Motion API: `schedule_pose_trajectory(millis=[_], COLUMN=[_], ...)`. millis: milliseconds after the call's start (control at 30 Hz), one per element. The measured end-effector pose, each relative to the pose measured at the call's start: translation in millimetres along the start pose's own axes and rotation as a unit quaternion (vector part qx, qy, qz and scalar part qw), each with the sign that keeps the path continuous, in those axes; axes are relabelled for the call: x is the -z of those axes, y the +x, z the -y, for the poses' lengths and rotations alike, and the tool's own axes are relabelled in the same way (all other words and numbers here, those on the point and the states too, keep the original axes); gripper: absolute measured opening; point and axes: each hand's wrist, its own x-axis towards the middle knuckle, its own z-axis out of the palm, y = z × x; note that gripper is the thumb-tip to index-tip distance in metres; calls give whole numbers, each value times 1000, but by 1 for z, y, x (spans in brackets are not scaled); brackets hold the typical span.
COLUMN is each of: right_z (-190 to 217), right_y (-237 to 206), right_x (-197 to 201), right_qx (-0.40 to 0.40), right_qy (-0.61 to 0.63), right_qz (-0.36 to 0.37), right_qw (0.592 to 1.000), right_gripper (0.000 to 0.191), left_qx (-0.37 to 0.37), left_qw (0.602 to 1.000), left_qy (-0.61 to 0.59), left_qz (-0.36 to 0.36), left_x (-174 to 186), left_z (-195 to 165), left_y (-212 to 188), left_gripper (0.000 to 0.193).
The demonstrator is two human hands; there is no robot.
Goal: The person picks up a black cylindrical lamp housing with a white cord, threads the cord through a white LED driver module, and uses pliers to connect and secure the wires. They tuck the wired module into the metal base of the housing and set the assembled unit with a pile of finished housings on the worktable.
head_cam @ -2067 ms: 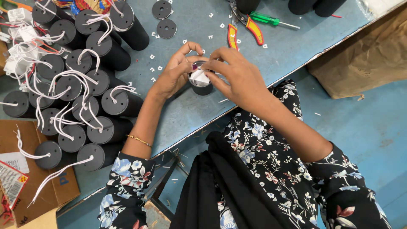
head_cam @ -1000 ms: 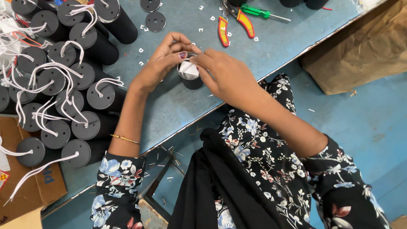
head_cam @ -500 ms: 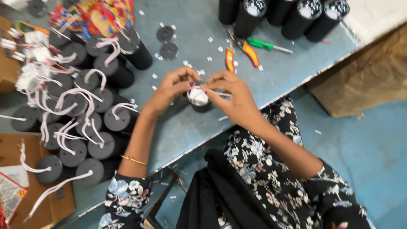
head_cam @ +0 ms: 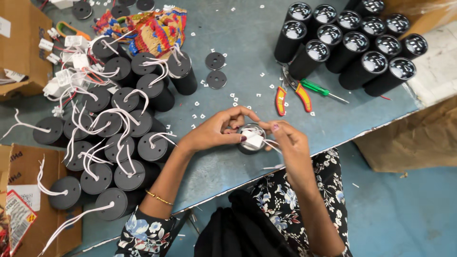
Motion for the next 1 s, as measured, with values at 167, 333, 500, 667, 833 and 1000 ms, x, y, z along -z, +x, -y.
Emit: schedule_pose_trajectory(millis=[167, 333, 500, 667, 833, 1000], right_z=[9, 11, 12, 5, 1, -4], right_y=[6, 20, 34, 33, 33, 36], right_x=[14, 17, 25, 16, 8, 0], right_qx=[-31, -39, -41, -37, -110, -107], right_qy=[-19, -18, -40, 6, 53, 47], right_qz=[46, 82, 139, 131, 122, 117], right_qw=[998, 996, 989, 991, 985, 986], right_gripper=[27, 22, 16, 18, 23, 23], left_qx=[9, -2, -8, 11, 15, 38], left_qw=[999, 1000, 999, 995, 991, 986], left_qy=[-53, -23, -26, -99, -131, -159], left_qz=[8, -9, -21, -27, -31, -33], left_x=[0, 1, 0, 1, -1, -1], left_z=[2, 5, 10, 14, 13, 6], left_y=[4, 6, 10, 9, 13, 10], left_gripper=[44, 43, 40, 41, 55, 67])
